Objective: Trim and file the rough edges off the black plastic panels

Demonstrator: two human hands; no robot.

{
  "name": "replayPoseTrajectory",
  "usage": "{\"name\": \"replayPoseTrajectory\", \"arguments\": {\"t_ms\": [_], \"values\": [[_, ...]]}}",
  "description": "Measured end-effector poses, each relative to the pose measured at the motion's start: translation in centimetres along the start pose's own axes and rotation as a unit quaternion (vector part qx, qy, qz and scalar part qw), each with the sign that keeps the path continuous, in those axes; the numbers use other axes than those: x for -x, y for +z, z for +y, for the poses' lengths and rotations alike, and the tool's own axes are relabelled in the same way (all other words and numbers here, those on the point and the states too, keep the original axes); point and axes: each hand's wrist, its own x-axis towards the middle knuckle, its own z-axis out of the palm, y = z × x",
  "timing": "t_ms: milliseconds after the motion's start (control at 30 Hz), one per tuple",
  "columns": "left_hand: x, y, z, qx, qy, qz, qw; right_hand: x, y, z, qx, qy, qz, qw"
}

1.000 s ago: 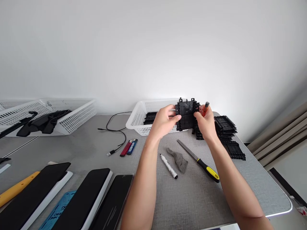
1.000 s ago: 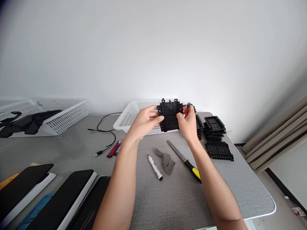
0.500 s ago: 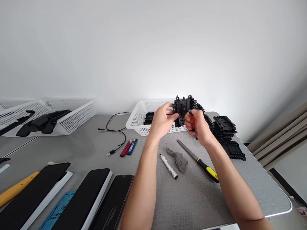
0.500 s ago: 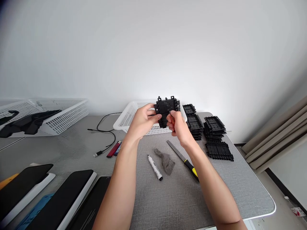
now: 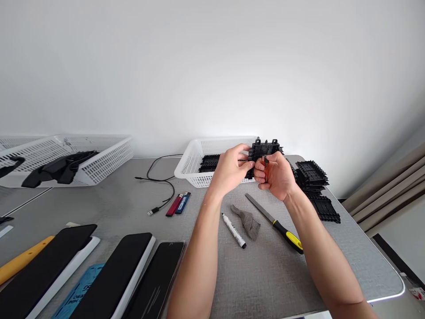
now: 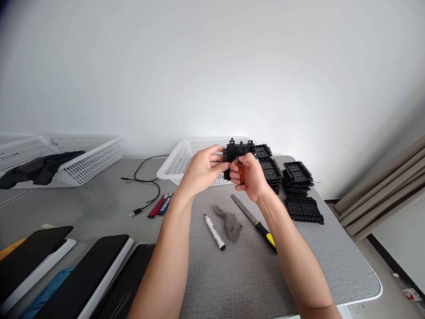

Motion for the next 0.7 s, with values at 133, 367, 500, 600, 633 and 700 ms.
{"name": "replayPoseTrajectory", "arguments": {"t_ms": [133, 367, 500, 600, 633, 700], "values": [[0.15, 0.09, 0.18, 0.001, 0.011, -0.007, 1.0, 0.01, -0.08, -0.03, 0.002, 0.003, -0.001, 1.0], [0.31, 0.11, 0.33, -0.007, 0.014, -0.01, 1.0, 0.11, -0.18, -0.15, -0.013, 0.01, -0.001, 1.0], [0.34, 0.08, 0.33, -0.004, 0.012, -0.009, 1.0, 0.08, -0.25, -0.26, -0.033, 0.018, 0.004, 0.999], [0.32, 0.07, 0.25, -0.001, 0.011, -0.008, 1.0, 0.06, -0.44, -0.36, -0.057, 0.022, 0.013, 0.998], [0.31, 0.06, 0.22, -0.001, 0.01, -0.006, 1.0, 0.06, -0.51, -0.37, -0.067, 0.021, 0.014, 0.997], [0.28, 0.02, 0.18, -0.002, 0.008, -0.003, 1.0, 0.08, -0.64, -0.34, -0.094, 0.015, 0.015, 0.995]]}}
